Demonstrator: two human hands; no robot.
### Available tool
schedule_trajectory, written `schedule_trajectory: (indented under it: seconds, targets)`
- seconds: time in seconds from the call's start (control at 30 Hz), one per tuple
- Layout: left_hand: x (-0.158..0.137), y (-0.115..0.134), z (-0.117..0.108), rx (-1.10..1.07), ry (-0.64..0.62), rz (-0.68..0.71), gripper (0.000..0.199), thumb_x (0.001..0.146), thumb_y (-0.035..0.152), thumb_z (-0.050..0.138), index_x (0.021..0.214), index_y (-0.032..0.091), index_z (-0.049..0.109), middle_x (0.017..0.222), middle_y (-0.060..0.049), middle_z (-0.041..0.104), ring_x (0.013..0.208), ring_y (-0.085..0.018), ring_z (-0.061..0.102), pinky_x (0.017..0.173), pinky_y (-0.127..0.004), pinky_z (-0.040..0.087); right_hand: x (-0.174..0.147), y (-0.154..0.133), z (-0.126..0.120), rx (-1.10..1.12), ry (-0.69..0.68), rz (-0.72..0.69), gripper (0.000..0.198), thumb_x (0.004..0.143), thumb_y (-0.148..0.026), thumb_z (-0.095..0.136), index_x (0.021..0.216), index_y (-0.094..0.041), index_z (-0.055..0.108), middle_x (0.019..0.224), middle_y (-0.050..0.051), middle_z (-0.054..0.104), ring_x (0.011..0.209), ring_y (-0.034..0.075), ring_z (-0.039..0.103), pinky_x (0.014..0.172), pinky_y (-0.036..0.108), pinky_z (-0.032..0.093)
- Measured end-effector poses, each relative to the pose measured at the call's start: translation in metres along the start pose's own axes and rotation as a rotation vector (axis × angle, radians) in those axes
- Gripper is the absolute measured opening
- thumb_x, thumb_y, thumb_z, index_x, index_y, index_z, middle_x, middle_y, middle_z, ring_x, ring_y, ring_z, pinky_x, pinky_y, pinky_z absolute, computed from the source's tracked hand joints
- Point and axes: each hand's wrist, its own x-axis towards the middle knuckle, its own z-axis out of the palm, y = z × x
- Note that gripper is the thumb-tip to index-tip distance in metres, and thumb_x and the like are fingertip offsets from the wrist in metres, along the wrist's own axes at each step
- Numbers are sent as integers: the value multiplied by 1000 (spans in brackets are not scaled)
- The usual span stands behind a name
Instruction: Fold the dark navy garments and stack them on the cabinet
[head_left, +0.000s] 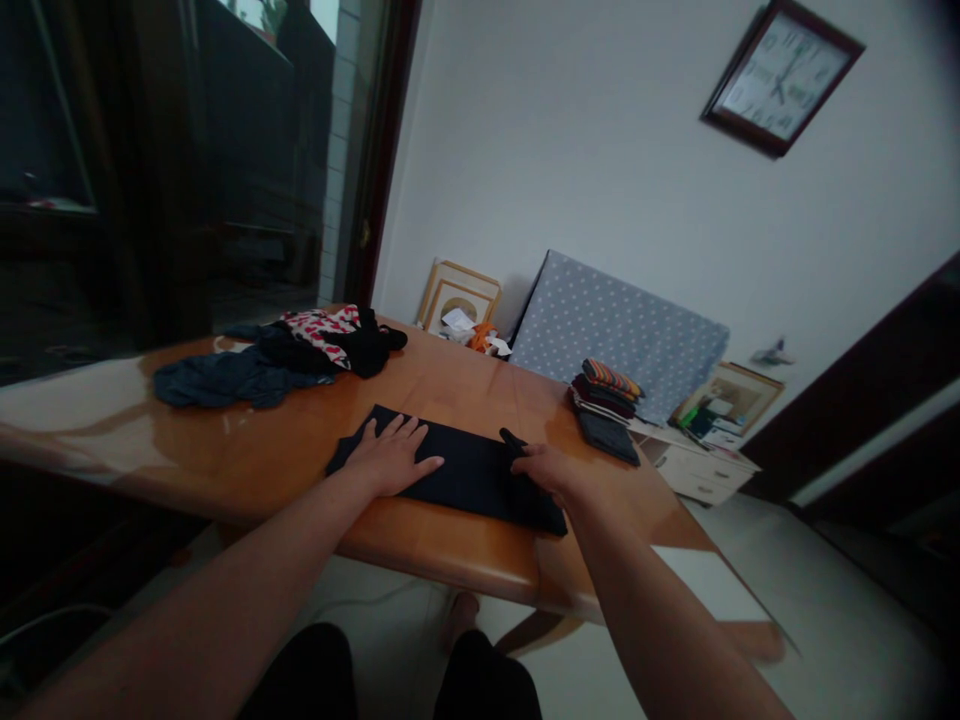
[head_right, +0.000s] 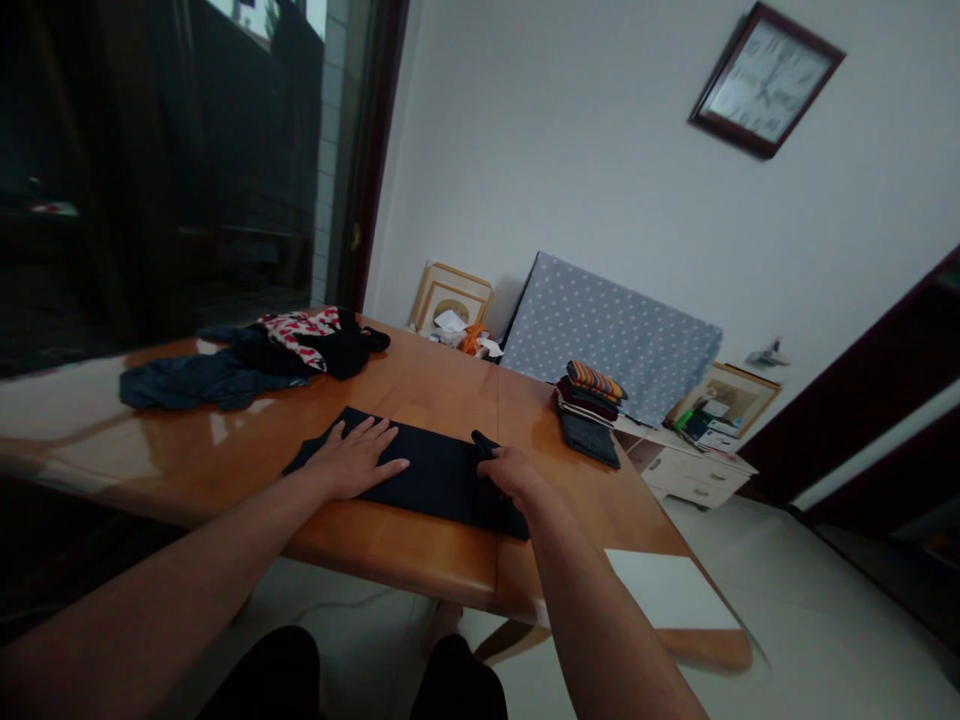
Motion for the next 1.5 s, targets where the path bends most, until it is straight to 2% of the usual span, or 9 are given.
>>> schedule_trajectory:
  seconds: [0.13, 0.33, 0.5, 0.7, 0.83, 1.0, 1.1, 1.23, 1.5]
  targets:
    - [1, -1, 2, -1, 9, 5, 94, 85, 84, 20, 156, 24, 34, 165, -9, 21, 152, -38, 9, 115, -67, 2, -1, -6, -2, -20, 7, -17, 9, 73, -17, 64, 82, -17, 63, 56, -4, 55, 47, 9, 47, 45, 21, 27]
    - [1, -1, 3, -2, 12, 4, 94, 85, 84, 20, 156, 24, 34, 165, -9, 22, 152, -38, 11, 115, -68, 2, -8, -11, 10, -67, -31, -22, 15, 74, -16, 68, 89, -18, 68, 73, 2, 67, 55, 11, 56, 47, 21, 36]
    - [2, -1, 4, 13, 23, -6, 93, 85, 83, 21, 156, 25, 34, 165, -9, 23, 152, -39, 10, 116, -67, 3, -5, -6, 16, 54, -51, -10, 24, 86, -39, 65, 97, -17, 66, 70, 5, 68, 52, 14, 60, 47, 24, 46]
    - [1, -1, 4, 21, 26, -5, 93, 85, 84, 20, 156, 26, 35, 165, -9, 24, 152, -37, 11, 116, -66, 3, 14, 6, 8, 92, 216, -92, 29, 94, -36, 48, 92, -13, 66, 74, 8, 70, 54, 12, 60, 51, 22, 47]
    - [1, -1, 3, 21, 25, -7, 92, 85, 84, 21, 156, 26, 35, 165, -9, 24, 152, -38, 10, 116, -66, 4, 22, 13, 9, 7, 339, -187, 27, 90, -25, 51, 104, -16, 71, 98, 11, 74, 88, 19, 70, 78, 28, 53]
    - [1, 0, 1, 23, 14, -5, 94, 85, 84, 20, 156, 25, 35, 165, -9, 23, 152, -38, 10, 116, -67, 4, 19, 19, 31, -430, 312, -447, 44, 97, -27, 41, 134, -15, 62, 139, 14, 60, 133, 24, 52, 112, 36, 36]
    - [1, 0, 1, 14, 14, -6, 94, 84, 84, 20, 156, 24, 35, 165, -10, 23, 152, -38, 11, 116, -67, 3, 14, 20, 49, -589, 190, -454, 55, 102, -36, 33, 149, -11, 44, 156, 15, 39, 148, 26, 29, 119, 43, 26]
    - [0, 0, 2, -2, 16, -6, 94, 85, 84, 22, 156, 24, 34, 165, -10, 23, 152, -38, 10, 116, -66, 0, 11, 20, 63, -668, 107, -368, 61, 103, -44, 25, 157, -14, 30, 162, 12, 27, 153, 26, 13, 121, 49, 16]
    - [1, -1, 0, 6, -3, -2, 94, 85, 83, 23, 156, 23, 33, 165, -11, 21, 152, -38, 9, 115, -67, -2, 5, 18, 65, -680, 111, -354, 67, 102, -52, 22, 157, -14, 28, 164, 11, 24, 153, 26, 10, 122, 48, 10]
